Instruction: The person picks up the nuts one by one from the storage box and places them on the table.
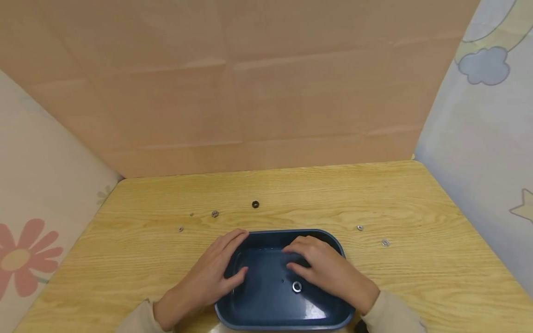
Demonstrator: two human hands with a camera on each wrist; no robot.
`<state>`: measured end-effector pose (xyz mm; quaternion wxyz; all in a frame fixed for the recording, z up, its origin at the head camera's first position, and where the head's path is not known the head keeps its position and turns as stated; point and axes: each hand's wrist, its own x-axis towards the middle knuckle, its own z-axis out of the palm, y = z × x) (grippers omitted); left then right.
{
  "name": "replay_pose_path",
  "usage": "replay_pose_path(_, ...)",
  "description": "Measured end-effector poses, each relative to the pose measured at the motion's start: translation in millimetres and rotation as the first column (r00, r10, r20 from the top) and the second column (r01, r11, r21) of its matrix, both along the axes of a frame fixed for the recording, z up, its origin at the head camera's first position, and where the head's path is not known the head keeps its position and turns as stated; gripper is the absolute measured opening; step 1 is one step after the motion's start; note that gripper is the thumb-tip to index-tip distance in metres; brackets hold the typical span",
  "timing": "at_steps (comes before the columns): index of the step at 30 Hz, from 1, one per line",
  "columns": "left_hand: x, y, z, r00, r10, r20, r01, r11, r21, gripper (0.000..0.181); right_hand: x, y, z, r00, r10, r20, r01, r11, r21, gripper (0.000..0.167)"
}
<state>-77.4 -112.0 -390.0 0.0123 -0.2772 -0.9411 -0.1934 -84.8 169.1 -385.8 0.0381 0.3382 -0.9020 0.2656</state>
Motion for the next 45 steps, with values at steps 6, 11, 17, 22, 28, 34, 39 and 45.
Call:
replay_pose_path(6,0.3,-0.4,0.3,1.0,0.008,0.01,-0.008,1.0,-0.006,0.07,-1.4,-1.2,-3.0,1.0,0.006,-0.007,-0.006,1.0,0.011,0.022)
replay_pose_path(11,0.1,-0.9,-0.2,1.0,0.007,0.006,-0.007,1.0,0.003,0.07,-1.8,-1.8,-3.0,1.0,0.007,0.008,-0.007,1.0,0.028,0.021)
replay_pose_path(17,0.0,-1.2,-0.5,1.0,0.004,0.01,-0.004,1.0,0.012,0.07,-1.7,-2.3,-3.6,1.0,-0.004,0.028,0.002,0.998,0.07,0.02)
replay_pose_path(22,0.2,-0.9,-0.7,1.0,0.003,-0.005,-0.003,1.0,0.012,0.069,-1.6,-3.4,-4.1,0.999,-0.02,0.043,0.014,0.992,0.123,0.018)
replay_pose_path(28,0.4,-0.7,-1.2,1.0,0.006,-0.002,-0.006,1.0,0.013,0.069,-2.5,-5.1,-7.0,0.999,-0.021,0.024,0.017,0.984,0.179,0.017)
replay_pose_path(34,0.3,-0.4,-1.2,1.0,0.01,0.008,-0.01,1.0,0.011,0.07,-3.4,-5.2,-9.9,1.0,-0.003,0.013,0.0,0.982,0.187,0.013)
replay_pose_path(39,0.5,0.0,-0.7,1.0,0.011,0.012,-0.012,1.0,0.009,0.07,-2.5,-5.6,-10.9,1.0,0.003,-0.022,0.001,0.981,0.196,0.011)
replay_pose_path(45,0.1,0.1,-0.2,1.0,0.013,0.024,-0.013,1.0,0.012,0.07,-2.7,-6.0,-10.6,1.0,0.006,-0.022,-0.001,0.978,0.207,0.011)
